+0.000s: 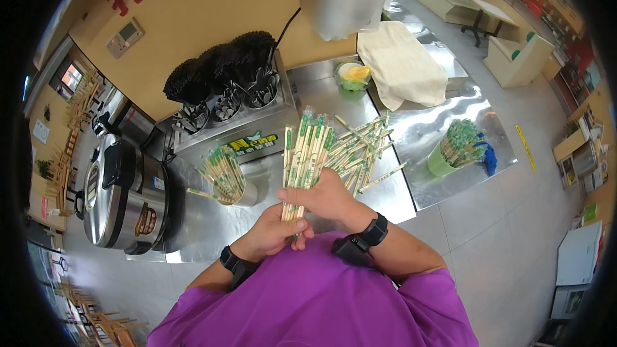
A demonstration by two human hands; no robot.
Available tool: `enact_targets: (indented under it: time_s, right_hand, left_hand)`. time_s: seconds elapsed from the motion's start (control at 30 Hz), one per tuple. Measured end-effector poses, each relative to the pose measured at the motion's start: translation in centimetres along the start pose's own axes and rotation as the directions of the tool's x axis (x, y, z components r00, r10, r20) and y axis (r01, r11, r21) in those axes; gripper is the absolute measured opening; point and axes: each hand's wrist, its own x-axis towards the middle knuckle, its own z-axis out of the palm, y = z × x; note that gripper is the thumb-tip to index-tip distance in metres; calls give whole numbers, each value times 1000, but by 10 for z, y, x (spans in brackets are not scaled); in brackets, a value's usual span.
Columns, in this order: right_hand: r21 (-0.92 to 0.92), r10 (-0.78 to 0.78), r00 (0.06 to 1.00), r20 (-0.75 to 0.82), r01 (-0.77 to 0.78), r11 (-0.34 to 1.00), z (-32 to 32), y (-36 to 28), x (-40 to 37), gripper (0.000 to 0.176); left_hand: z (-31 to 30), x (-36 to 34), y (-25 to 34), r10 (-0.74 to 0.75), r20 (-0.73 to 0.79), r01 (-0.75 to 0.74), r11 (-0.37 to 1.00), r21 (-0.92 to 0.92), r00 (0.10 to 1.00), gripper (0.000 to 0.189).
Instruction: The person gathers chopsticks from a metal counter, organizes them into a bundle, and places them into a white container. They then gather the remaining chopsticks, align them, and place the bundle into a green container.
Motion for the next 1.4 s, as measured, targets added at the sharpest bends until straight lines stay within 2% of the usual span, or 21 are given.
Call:
enact_targets:
  time_s: [0.07, 0.17, 0.27, 0.37, 0.47, 0.67, 0.77, 0.87, 0.97, 1.07, 1.13, 1.2, 1.23, 1.3, 1.37, 1.4]
  right_hand:
    - [104, 42, 996, 78, -50, 993, -4, -12, -3, 34]
    - [563, -72, 993, 98, 4, 826, -7, -16, 1, 42]
    - [651, -76, 983, 166, -51, 757, -17, -31, 3, 63]
    - [676, -164, 973, 161, 12, 737, -11, -34, 4, 65]
    - [777, -253, 952, 169, 29, 629, 0, -54, 0, 60]
    - [765, -295, 912, 286, -32, 643, 1, -47, 7, 24]
    - [666, -196, 960, 200, 14, 746, 9, -46, 6, 31]
    - [609, -214, 972, 100, 110, 786, 14, -42, 5, 32]
    - [456, -151, 979, 139, 72, 887, 8, -40, 1, 35]
    - [499, -361, 932, 26, 301, 813, 15, -61, 3, 53]
    - [447, -486, 872, -58, 458, 768, 10, -78, 5, 66]
    - [230, -640, 768, -37, 629, 742, -1, -96, 10, 66]
    - [41, -711, 702, 45, 709, 704, -11, -104, 12, 60]
    - [-161, -705, 675, 219, 738, 656, -22, -107, 8, 50]
    - [-210, -583, 726, 364, 674, 708, -28, -102, 8, 51]
    - [-187, -570, 743, 352, 652, 735, -30, -96, 10, 48]
  left_hand:
    - [2, -4, 4, -7, 64, 9, 1000, -30, 998, 34]
    - [5, -7, 8, -7, 125, 16, 997, -74, 992, 34]
    - [6, -8, 6, -1, 140, 13, 996, -84, 990, 35]
    - [6, -6, 7, -8, 166, 17, 999, -52, 986, 33]
    - [6, -4, 7, -40, 182, 46, 999, -29, 982, 30]
    - [8, 1, 3, -67, 194, 57, 997, 53, 979, 27]
    - [7, 3, -1, -46, 213, 48, 999, -6, 976, 29]
    - [7, 3, -4, -35, 159, 40, 999, -26, 987, 30]
    - [10, 2, -4, -50, 72, 48, 998, 26, 996, 29]
    - [12, 4, -1, -17, 98, 12, 998, 54, 995, 26]
    - [10, 5, 1, -25, 154, 12, 996, 87, 988, 24]
    - [11, 4, 4, -54, 164, 32, 990, 135, 985, 24]
    - [12, 3, 5, -69, 170, 42, 987, 158, 983, 23]
    - [13, 4, 5, -91, 165, 71, 990, 121, 982, 24]
    - [12, 5, 2, -102, 167, 88, 992, 91, 981, 24]
    - [11, 6, -2, -105, 170, 93, 993, 78, 980, 24]
